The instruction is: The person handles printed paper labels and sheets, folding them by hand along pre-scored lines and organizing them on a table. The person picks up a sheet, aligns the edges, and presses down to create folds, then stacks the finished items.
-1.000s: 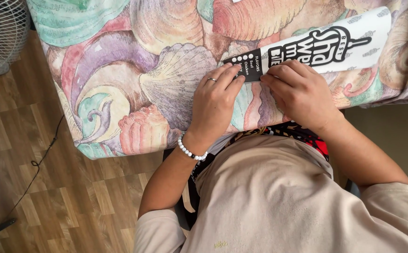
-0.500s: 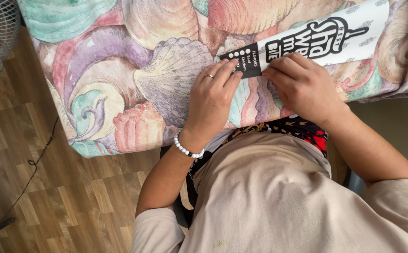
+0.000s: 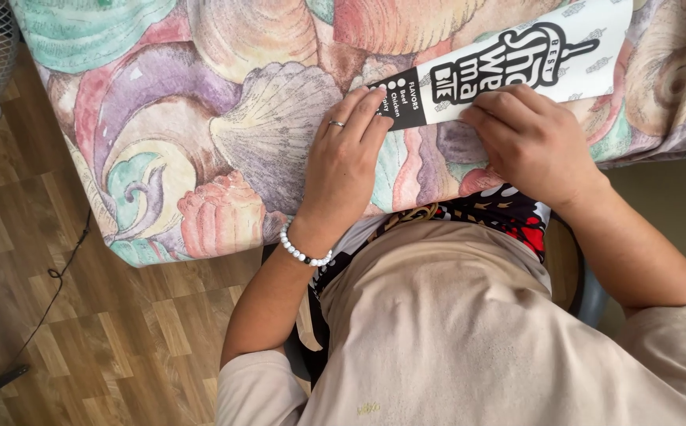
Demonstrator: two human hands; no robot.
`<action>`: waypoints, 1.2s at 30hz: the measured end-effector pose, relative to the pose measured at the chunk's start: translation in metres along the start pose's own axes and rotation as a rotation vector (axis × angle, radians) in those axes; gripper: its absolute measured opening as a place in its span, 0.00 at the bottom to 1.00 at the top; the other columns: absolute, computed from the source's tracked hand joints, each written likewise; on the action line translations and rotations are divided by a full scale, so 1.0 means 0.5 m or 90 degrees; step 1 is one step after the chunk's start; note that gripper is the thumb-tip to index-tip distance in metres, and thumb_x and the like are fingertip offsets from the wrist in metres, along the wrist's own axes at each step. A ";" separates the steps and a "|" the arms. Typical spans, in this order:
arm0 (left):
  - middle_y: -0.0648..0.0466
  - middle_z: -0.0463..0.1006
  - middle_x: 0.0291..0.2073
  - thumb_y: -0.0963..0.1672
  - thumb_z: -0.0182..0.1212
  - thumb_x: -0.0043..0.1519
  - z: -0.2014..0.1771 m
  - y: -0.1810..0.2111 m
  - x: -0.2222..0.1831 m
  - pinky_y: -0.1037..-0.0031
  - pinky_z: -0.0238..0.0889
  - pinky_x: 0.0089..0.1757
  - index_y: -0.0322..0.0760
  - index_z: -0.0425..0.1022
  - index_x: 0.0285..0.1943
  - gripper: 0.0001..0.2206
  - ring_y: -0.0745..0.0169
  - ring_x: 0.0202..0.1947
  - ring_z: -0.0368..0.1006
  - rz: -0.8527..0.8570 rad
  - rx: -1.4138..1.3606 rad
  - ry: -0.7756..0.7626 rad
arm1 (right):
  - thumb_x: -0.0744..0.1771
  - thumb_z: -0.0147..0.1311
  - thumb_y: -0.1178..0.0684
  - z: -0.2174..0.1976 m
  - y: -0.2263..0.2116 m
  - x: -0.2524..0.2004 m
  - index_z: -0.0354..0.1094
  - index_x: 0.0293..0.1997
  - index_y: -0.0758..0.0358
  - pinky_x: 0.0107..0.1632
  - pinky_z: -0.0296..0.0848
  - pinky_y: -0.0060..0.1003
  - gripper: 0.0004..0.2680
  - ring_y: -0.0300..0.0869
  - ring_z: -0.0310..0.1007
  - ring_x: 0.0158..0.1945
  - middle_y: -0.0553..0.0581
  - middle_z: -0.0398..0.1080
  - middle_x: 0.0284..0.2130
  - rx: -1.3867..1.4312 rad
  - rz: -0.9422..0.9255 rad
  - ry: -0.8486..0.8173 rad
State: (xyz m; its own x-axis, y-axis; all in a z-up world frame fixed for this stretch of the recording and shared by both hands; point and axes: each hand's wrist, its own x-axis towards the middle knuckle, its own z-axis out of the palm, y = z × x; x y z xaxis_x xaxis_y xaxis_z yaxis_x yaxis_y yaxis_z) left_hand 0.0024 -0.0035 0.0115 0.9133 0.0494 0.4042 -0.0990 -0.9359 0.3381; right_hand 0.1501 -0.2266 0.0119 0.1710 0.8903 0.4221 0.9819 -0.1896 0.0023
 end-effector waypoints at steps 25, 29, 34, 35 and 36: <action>0.43 0.69 0.67 0.39 0.47 0.70 -0.011 0.024 0.028 0.49 0.54 0.67 0.34 0.70 0.46 0.05 0.41 0.66 0.64 0.021 0.129 -0.138 | 0.74 0.61 0.60 -0.039 0.080 -0.079 0.79 0.52 0.62 0.44 0.76 0.33 0.03 0.44 0.75 0.45 0.52 0.75 0.48 -0.040 0.012 -0.034; 0.34 0.64 0.68 0.36 0.47 0.70 0.001 0.026 0.028 0.54 0.58 0.68 0.29 0.68 0.48 0.04 0.36 0.69 0.63 0.025 0.088 -0.160 | 0.74 0.61 0.60 -0.042 0.110 -0.125 0.81 0.53 0.58 0.45 0.77 0.32 0.05 0.43 0.76 0.46 0.51 0.76 0.48 -0.103 0.016 -0.049; 0.44 0.62 0.72 0.37 0.51 0.69 -0.009 0.020 0.039 0.62 0.68 0.60 0.36 0.69 0.48 0.04 0.42 0.66 0.67 0.051 0.147 -0.190 | 0.73 0.56 0.62 -0.038 0.117 -0.133 0.80 0.55 0.61 0.47 0.78 0.34 0.07 0.46 0.76 0.46 0.53 0.75 0.48 -0.105 0.011 -0.039; 0.44 0.62 0.72 0.37 0.51 0.69 -0.009 0.017 0.040 0.62 0.68 0.60 0.36 0.69 0.48 0.04 0.42 0.66 0.67 0.052 0.146 -0.191 | 0.73 0.56 0.62 -0.038 0.118 -0.135 0.80 0.55 0.61 0.47 0.78 0.34 0.07 0.46 0.76 0.46 0.53 0.75 0.48 -0.105 0.013 -0.039; 0.45 0.63 0.72 0.37 0.50 0.69 -0.009 0.013 0.041 0.62 0.70 0.58 0.36 0.69 0.47 0.04 0.42 0.66 0.68 0.052 0.130 -0.183 | 0.73 0.57 0.61 -0.037 0.120 -0.135 0.80 0.55 0.61 0.48 0.77 0.34 0.06 0.46 0.76 0.46 0.53 0.75 0.48 -0.106 0.006 -0.040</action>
State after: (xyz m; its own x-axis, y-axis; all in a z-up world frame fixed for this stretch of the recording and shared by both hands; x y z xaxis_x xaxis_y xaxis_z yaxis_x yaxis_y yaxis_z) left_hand 0.0185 -0.0072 0.0258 0.9824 -0.1008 0.1570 -0.1212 -0.9846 0.1263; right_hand 0.1961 -0.3055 0.0003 0.1902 0.9111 0.3658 0.9538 -0.2597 0.1510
